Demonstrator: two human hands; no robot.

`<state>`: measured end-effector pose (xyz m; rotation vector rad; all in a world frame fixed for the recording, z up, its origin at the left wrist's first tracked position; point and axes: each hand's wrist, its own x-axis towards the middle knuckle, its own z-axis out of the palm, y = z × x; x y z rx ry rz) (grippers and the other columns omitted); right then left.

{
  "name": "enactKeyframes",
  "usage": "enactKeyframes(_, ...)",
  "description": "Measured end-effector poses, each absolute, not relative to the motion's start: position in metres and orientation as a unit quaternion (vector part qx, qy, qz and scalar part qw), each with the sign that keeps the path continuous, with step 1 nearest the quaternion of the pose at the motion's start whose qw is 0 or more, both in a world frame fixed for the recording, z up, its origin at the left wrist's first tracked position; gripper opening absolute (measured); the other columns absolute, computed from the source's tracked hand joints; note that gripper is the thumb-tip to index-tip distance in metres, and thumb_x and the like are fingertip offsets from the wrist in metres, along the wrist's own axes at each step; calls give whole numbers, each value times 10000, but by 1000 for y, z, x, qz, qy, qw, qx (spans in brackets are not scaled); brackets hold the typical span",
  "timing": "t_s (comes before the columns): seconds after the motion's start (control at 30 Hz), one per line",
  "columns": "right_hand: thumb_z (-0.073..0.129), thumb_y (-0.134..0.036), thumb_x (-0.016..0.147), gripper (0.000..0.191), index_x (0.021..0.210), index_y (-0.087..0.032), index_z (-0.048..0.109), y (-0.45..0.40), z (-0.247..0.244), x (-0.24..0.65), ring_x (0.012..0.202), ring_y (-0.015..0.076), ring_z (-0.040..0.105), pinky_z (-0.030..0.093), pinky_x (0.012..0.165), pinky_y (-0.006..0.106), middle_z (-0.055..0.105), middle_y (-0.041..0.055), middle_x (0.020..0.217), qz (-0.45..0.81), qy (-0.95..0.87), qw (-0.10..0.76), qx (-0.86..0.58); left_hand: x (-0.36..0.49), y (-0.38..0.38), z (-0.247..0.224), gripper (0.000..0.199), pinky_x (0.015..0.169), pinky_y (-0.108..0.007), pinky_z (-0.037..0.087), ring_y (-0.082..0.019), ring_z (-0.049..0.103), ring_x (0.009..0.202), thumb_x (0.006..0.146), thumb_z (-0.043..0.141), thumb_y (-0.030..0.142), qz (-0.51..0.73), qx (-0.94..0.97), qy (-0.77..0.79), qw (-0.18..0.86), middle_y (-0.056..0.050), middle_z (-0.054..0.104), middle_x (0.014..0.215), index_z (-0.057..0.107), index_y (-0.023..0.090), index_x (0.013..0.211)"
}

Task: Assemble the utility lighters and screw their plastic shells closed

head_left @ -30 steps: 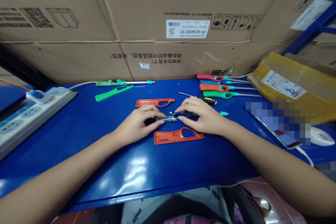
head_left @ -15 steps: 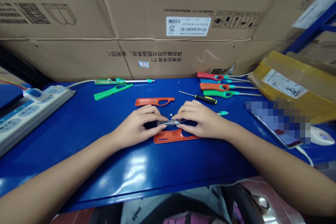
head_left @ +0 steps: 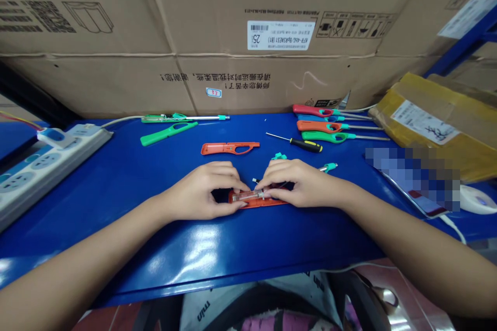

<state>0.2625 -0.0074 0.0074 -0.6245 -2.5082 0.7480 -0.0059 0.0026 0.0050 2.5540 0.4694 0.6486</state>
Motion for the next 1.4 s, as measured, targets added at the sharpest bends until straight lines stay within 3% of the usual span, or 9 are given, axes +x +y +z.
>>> enactKeyframes(0.17,647,-170,966,182,1109,-172,761,-10,9,261,901,179,646,531,814,328,787,69,999,280,-913,198,-222,-7,1,9,264,796,-317,545,-195,661,854,897,746,293,186,942,158,229,-66,759,917,754,203,1145)
enactKeyframes(0.4,659,-169,959,170,1089,-182,768,-11,6,261,875,180,644,530,793,332,780,70,955,275,-911,211,-223,-15,4,13,367,904,-306,567,-207,689,999,871,750,288,151,938,183,252,-80,702,1117,726,230,1233)
enactKeyframes(0.73,665,-162,952,156,1070,-156,766,-12,5,260,840,172,632,521,778,327,774,65,923,269,-910,224,-223,-11,2,7,285,808,-267,568,-174,694,862,886,734,248,147,935,195,259,-76,705,1022,743,176,1161)
enactKeyframes(1.23,653,-165,962,153,1060,-140,768,-9,2,260,875,194,624,492,795,336,769,81,932,248,-922,206,-215,-8,1,5,349,881,-308,564,-204,691,965,901,736,330,152,933,201,258,-96,701,1090,728,164,1209)
enactKeyframes(1.4,641,-176,975,147,1055,-160,763,-9,3,261,875,192,608,480,806,335,773,69,949,251,-924,197,-213,-5,-1,5,267,884,-276,542,-167,678,963,1022,558,256,164,922,216,276,-84,689,1081,735,168,1202)
